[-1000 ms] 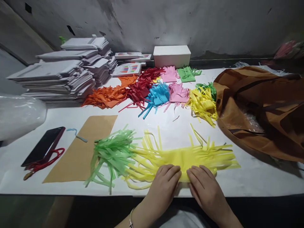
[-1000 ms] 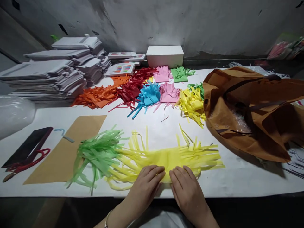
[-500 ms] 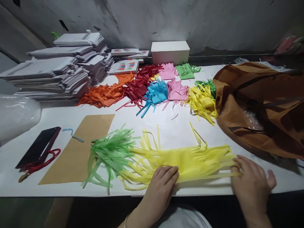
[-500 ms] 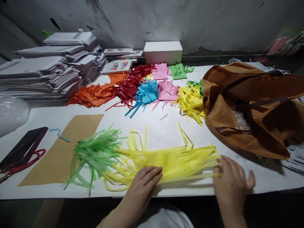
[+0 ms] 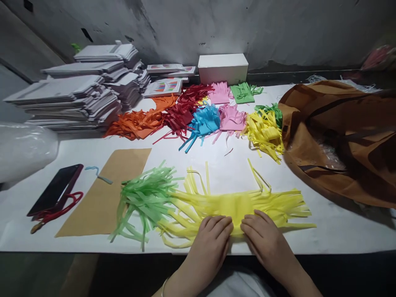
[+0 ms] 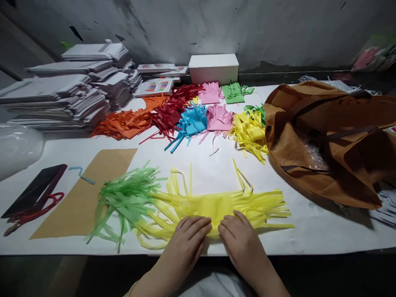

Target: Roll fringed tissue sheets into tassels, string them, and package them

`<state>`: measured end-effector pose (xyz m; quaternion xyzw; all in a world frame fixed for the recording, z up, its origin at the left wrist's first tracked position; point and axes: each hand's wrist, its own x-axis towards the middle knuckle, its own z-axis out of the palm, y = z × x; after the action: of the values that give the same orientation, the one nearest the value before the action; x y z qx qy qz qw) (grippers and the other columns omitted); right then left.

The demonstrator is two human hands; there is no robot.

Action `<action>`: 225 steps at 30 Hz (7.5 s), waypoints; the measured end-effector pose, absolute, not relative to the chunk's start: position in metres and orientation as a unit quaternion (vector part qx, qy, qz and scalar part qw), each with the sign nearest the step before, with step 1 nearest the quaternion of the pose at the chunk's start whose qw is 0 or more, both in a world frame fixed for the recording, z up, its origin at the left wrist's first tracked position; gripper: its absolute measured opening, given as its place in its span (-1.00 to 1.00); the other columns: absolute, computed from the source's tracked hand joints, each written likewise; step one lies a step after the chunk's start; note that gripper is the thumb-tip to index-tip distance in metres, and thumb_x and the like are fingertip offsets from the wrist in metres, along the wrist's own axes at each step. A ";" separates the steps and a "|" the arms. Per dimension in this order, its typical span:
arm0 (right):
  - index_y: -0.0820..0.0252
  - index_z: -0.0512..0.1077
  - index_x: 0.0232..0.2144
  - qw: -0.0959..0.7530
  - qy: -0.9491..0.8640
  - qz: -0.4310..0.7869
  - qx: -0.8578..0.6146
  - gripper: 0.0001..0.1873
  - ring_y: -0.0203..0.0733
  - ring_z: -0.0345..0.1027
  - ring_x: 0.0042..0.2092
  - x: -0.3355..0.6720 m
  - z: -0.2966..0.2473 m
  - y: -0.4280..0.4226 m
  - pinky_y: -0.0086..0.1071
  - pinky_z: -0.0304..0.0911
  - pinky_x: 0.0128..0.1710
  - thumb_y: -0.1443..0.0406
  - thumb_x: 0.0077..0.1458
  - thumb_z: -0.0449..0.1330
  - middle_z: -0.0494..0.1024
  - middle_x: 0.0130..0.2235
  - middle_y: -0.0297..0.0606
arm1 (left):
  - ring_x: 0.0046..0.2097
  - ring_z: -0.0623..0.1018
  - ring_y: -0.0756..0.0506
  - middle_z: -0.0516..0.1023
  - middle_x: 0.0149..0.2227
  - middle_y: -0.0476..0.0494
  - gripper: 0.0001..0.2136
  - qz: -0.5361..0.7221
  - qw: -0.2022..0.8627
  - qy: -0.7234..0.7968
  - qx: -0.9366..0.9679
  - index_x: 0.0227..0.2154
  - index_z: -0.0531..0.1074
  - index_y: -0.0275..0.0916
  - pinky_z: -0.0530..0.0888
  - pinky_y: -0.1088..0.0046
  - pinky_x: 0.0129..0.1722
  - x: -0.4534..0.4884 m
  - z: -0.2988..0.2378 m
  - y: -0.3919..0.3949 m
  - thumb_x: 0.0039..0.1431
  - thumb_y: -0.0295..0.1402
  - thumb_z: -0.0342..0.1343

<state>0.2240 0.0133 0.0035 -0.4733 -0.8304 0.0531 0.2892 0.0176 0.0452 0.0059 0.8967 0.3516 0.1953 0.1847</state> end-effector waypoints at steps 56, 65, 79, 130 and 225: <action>0.18 0.52 -0.21 0.176 -0.720 -0.071 -0.667 -0.77 0.13 0.32 0.17 0.274 -0.013 0.034 0.25 -0.12 0.26 0.42 0.19 0.07 0.53 0.09 -0.03 | -0.10 0.47 -0.15 0.57 -0.23 -0.07 -0.90 0.148 0.056 0.350 0.923 -0.28 0.44 -0.22 0.14 0.05 0.17 0.008 -0.005 0.091 0.30 -0.52 0.07; 0.30 0.37 0.11 0.262 -0.801 -0.055 -0.535 -0.61 0.09 0.17 0.29 0.250 0.025 0.022 0.00 0.19 0.22 0.45 0.25 0.05 0.35 0.24 0.03 | -0.16 0.49 -0.13 0.56 -0.25 -0.05 -0.92 0.126 0.066 0.354 0.924 -0.29 0.42 -0.22 0.15 0.04 0.17 0.010 -0.003 0.090 0.28 -0.51 0.08; 0.43 0.51 -0.10 0.285 -0.838 -0.061 -0.461 -0.64 0.04 0.46 0.01 0.218 -0.020 0.040 -0.11 0.43 -0.01 0.58 0.24 -0.04 0.60 -0.07 0.04 | 0.08 0.46 -0.44 0.53 0.06 -0.37 -0.69 0.030 -0.026 0.483 0.875 -0.21 0.49 -0.22 0.17 -0.46 0.08 -0.061 0.040 0.103 0.04 -0.68 0.07; 0.20 0.45 -0.15 0.257 -0.769 -0.028 -0.584 -0.85 -0.03 0.34 -0.06 0.224 -0.002 0.056 -0.04 0.04 0.09 0.40 0.31 0.09 0.53 -0.16 -0.14 | -0.28 0.48 -0.19 0.53 -0.37 -0.16 -0.82 0.034 0.068 0.522 0.850 -0.43 0.47 -0.25 0.30 0.17 -0.21 0.032 0.016 0.107 0.29 -0.46 0.06; 0.21 0.47 -0.25 0.518 -0.524 -0.122 -0.665 -0.86 -0.13 0.44 -0.22 0.306 0.033 0.065 -0.24 0.31 -0.16 0.26 0.31 0.15 0.55 -0.29 -0.20 | 0.37 0.19 -0.39 0.18 0.37 -0.38 -0.45 0.057 0.132 0.332 0.932 0.27 0.23 -0.22 0.30 -0.05 0.24 0.027 0.003 0.096 0.26 -0.29 0.17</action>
<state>0.3057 0.0653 0.0335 -0.6646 -0.5244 -0.1221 0.5180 0.0267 0.0961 0.0033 0.9321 0.3325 0.0565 0.1323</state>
